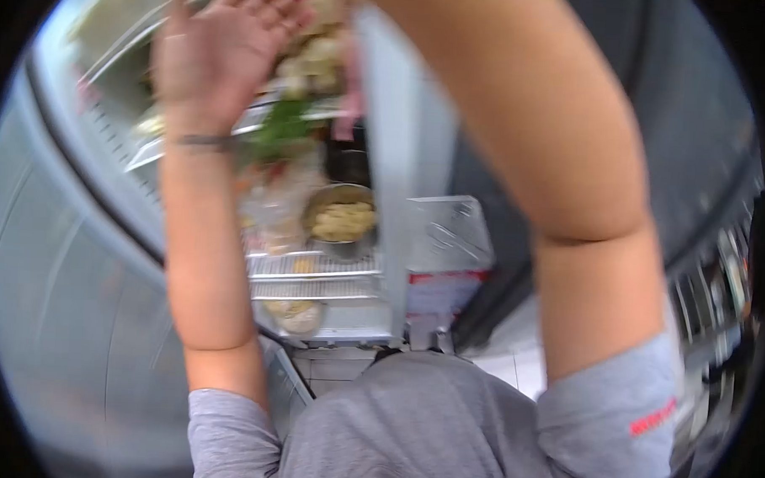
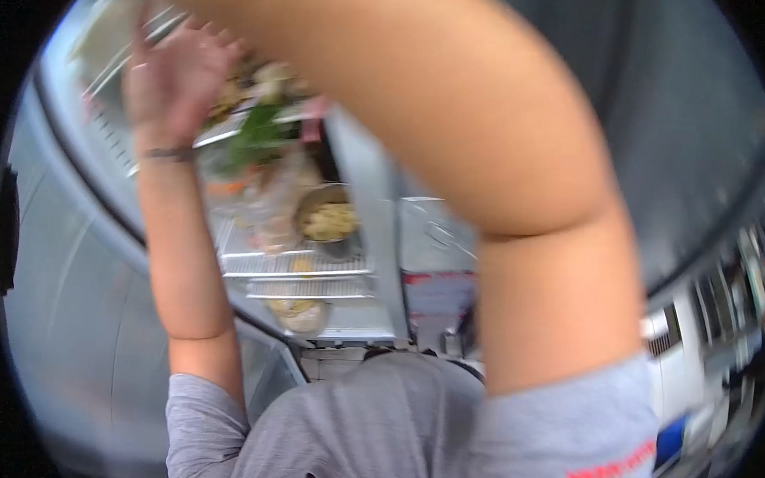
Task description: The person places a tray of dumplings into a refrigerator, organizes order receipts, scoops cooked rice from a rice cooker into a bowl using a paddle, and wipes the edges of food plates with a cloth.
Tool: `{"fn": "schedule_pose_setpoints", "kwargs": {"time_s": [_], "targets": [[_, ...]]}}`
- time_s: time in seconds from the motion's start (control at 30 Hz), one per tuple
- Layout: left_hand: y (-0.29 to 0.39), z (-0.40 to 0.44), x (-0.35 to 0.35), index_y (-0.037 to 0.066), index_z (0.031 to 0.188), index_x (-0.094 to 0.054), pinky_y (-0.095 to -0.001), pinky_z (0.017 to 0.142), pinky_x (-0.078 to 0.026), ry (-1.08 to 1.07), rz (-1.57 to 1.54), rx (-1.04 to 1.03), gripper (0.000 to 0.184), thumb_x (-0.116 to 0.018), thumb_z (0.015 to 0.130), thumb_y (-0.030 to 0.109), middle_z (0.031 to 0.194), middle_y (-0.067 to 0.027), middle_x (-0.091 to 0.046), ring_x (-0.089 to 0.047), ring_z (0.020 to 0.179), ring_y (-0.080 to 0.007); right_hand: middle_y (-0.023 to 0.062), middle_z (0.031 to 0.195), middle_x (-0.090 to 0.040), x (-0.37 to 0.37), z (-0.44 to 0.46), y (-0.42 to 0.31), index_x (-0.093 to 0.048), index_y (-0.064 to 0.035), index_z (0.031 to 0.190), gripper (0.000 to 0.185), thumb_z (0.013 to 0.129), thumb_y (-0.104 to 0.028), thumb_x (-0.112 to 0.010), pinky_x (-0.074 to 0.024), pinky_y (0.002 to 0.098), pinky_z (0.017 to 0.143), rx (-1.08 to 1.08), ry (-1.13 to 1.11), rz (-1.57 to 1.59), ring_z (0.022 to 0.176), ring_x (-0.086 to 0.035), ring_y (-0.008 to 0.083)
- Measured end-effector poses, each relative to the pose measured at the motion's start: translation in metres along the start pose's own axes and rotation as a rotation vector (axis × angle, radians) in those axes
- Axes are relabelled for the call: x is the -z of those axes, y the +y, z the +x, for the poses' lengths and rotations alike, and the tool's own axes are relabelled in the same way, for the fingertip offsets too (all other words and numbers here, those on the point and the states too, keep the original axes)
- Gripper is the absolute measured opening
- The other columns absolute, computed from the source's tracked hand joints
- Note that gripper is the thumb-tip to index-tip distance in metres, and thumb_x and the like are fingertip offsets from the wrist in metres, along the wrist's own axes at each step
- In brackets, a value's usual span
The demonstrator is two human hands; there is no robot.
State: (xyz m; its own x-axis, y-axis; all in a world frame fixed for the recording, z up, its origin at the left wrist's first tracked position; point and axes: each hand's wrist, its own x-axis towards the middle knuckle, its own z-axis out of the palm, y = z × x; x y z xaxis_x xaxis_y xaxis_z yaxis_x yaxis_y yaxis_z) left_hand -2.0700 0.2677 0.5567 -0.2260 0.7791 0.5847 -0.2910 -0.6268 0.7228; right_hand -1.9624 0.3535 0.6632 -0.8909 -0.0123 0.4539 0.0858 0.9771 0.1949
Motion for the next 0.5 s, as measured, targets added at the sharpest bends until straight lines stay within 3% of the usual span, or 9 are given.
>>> {"fn": "schedule_pose_setpoints", "kwargs": {"time_s": [0.13,0.27,0.3,0.33,0.37,0.43,0.5], "targets": [[-0.029,-0.017,-0.039,0.004,0.127,-0.047,-0.0407,0.105,-0.035,0.056,0.294,-0.217,0.055,-0.066,0.082,0.028,0.131,-0.0134,-0.047,-0.043,0.125,-0.0306,0.0352,0.117,-0.049,-0.014,-0.107,-0.024,-0.046,0.0166,0.122,0.063,0.072,-0.019,-0.062,-0.0442,0.0465,0.089,0.099,0.098,0.193,0.105,-0.053,0.0434],[-0.095,-0.06,-0.118,0.003,0.127,-0.046,-0.0417,0.105,-0.034,0.16,0.465,-0.464,0.057,-0.068,0.081,0.029,0.131,-0.0136,-0.047,-0.043,0.125,-0.0294,0.0359,0.118,-0.048,-0.027,-0.24,-0.031,-0.045,0.0174,0.122,0.064,0.072,-0.02,-0.061,-0.0436,0.0467,0.09,0.044,0.382,0.478,0.106,-0.052,0.0436],[-0.117,-0.073,-0.14,0.003,0.128,-0.046,-0.0419,0.106,-0.034,0.159,0.463,-0.502,0.058,-0.068,0.081,0.029,0.131,-0.0137,-0.047,-0.043,0.124,-0.0292,0.0271,0.115,-0.054,-0.028,-0.282,-0.027,-0.046,0.0082,0.125,0.063,0.07,-0.018,-0.066,-0.0472,0.0448,0.083,-0.062,0.473,0.538,0.101,-0.056,0.0409],[-0.14,-0.085,-0.158,0.003,0.128,-0.046,-0.0422,0.106,-0.033,0.143,0.432,-0.517,0.058,-0.069,0.081,0.03,0.131,-0.0137,-0.047,-0.043,0.124,-0.0289,0.0182,0.112,-0.059,-0.035,-0.324,-0.023,-0.047,-0.001,0.127,0.065,0.069,-0.015,-0.07,-0.0507,0.0429,0.076,-0.158,0.563,0.597,0.096,-0.06,0.0382],[-0.167,-0.095,-0.181,0.003,0.128,-0.046,-0.0424,0.106,-0.033,0.107,0.382,-0.505,0.059,-0.069,0.081,0.03,0.131,-0.0138,-0.047,-0.043,0.124,-0.0286,0.0182,0.112,-0.059,-0.037,-0.364,-0.013,-0.047,-0.001,0.127,0.065,0.069,-0.015,-0.07,-0.0507,0.0429,0.076,-0.194,0.568,0.553,0.096,-0.06,0.0382],[-0.227,-0.109,-0.228,0.002,0.128,-0.046,-0.0429,0.106,-0.033,-0.007,0.253,-0.425,0.06,-0.07,0.08,0.03,0.131,-0.0139,-0.047,-0.043,0.124,-0.028,0.017,0.112,-0.056,-0.042,-0.446,0.01,-0.039,-0.0051,0.133,0.074,0.069,-0.018,-0.073,-0.0498,0.0412,0.08,-0.103,0.679,0.771,0.103,-0.057,0.0356],[-0.299,-0.117,-0.292,0.002,0.128,-0.045,-0.0434,0.106,-0.032,-0.144,0.111,-0.262,0.062,-0.071,0.08,0.031,0.13,-0.014,-0.047,-0.043,0.124,-0.0275,0.0179,0.114,-0.053,-0.032,-0.536,0.036,-0.042,-0.0045,0.131,0.071,0.069,-0.019,-0.074,-0.049,0.04,0.082,-0.203,0.725,0.764,0.106,-0.056,0.0341]]}}
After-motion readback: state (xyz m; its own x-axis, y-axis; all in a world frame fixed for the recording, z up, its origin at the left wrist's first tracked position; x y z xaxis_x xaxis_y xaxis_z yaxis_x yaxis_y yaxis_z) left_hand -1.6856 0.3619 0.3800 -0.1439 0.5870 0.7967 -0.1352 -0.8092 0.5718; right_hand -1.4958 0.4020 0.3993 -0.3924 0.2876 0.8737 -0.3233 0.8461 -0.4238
